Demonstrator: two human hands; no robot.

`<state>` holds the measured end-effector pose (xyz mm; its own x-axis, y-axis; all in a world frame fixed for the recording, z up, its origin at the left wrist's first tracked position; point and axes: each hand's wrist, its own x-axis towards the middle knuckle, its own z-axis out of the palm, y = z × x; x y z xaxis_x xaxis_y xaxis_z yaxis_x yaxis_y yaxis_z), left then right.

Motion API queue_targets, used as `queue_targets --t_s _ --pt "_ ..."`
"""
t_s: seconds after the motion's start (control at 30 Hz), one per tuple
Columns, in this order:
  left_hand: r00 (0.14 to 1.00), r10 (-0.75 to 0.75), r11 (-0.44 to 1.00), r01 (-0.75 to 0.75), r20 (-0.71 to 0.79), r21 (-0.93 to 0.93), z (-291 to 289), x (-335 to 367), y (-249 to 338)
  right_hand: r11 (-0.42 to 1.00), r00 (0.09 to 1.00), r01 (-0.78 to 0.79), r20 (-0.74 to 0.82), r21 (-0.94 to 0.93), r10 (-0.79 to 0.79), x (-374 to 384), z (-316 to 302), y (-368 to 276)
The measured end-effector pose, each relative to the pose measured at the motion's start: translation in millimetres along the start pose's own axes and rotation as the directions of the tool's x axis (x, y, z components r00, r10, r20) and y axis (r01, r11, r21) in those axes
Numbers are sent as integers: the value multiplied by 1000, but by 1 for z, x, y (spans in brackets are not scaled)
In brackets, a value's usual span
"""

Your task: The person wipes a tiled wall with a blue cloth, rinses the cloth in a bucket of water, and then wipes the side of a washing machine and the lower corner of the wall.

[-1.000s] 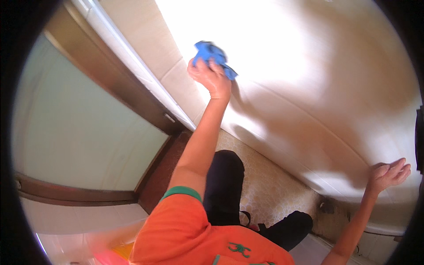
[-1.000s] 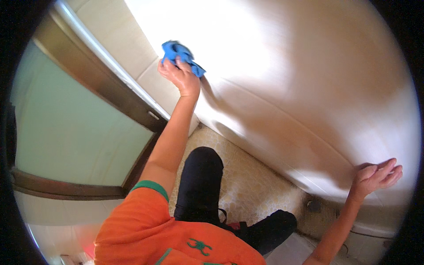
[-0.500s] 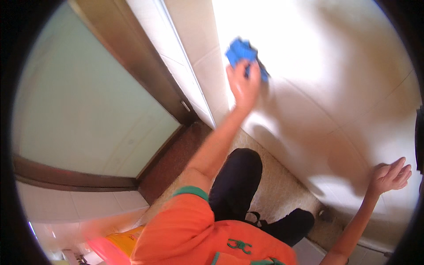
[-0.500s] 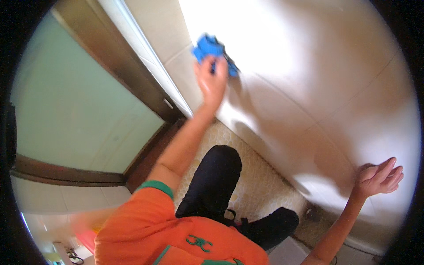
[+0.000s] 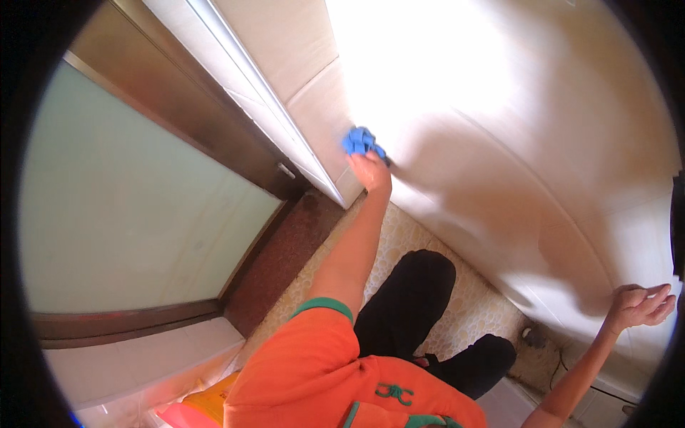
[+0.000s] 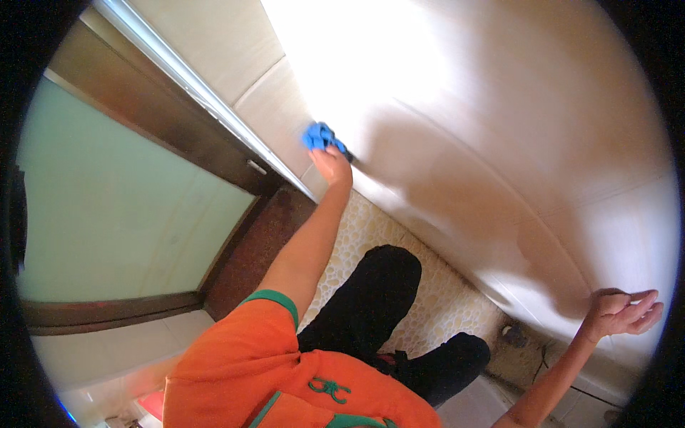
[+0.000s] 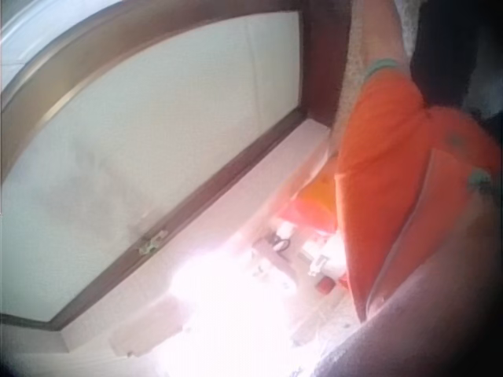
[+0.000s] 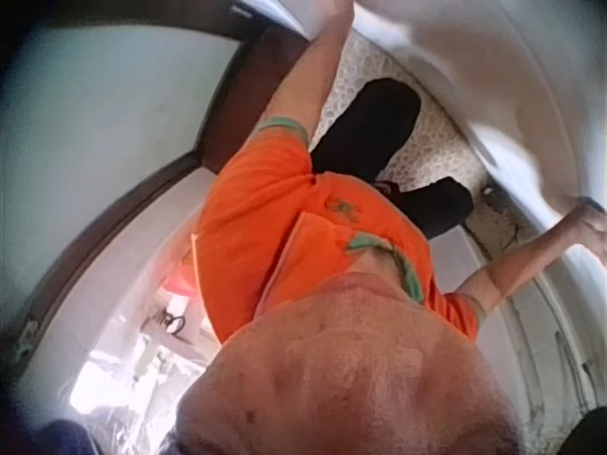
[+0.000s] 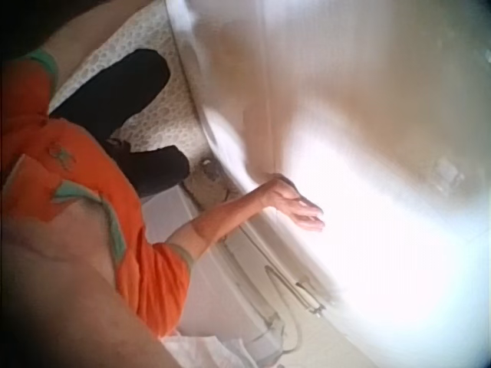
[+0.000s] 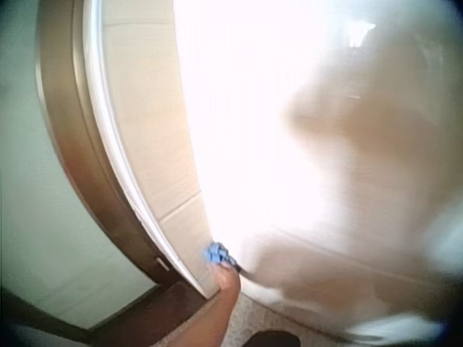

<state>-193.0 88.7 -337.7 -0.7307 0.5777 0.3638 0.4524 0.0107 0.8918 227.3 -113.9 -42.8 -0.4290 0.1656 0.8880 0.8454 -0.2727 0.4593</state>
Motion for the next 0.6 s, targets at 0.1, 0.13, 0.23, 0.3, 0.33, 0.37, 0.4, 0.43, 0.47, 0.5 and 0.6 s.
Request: queue_targets --t_s 0.1,0.13,0.23,0.3,0.33,0.37,0.4,0.43,0.47,0.5,0.6 --pt "892 -446 895 445 67 38 21 -23 -33 999 998 -49 42 16 48 -13 -2 16" --pt "823 -563 825 565 76 -6 22 -22 -46 993 996 -87 -1 78 87 -15 2 11" --pt "654 -744 662 749 138 21 31 -32 -46 999 999 -23 -33 47 25 -11 4 12" --pt "561 -822 568 821 100 62 26 -33 -25 1000 999 6 -31 26 -6 -9 4 11" --pt "615 -783 614 788 95 -43 27 -33 -35 999 999 -1 -38 47 3 -7 3 10" --pt "666 -739 661 746 105 -78 24 -31 -36 998 999 -10 -45 69 13 -5 2 8" --pt "713 -692 705 701 111 -109 18 -28 -35 997 999 -23 -40 68 26 -4 1 4" --pt "759 -642 746 652 111 -137 11 -22 -33 997 999 -38 -36 71 41 -3 0 -2" --pt "867 -487 838 497 102 -224 9 -15 -38 996 998 -52 -38 75 55 -2 2 -7" --pt "924 -371 896 383 94 -224 7 -19 -19 997 998 -46 -36 62 48 -2 2 -6" --pt "999 -8 962 19 42 -272 -26 -28 101 999 999 -26 -40 34 27 -1 1 2"
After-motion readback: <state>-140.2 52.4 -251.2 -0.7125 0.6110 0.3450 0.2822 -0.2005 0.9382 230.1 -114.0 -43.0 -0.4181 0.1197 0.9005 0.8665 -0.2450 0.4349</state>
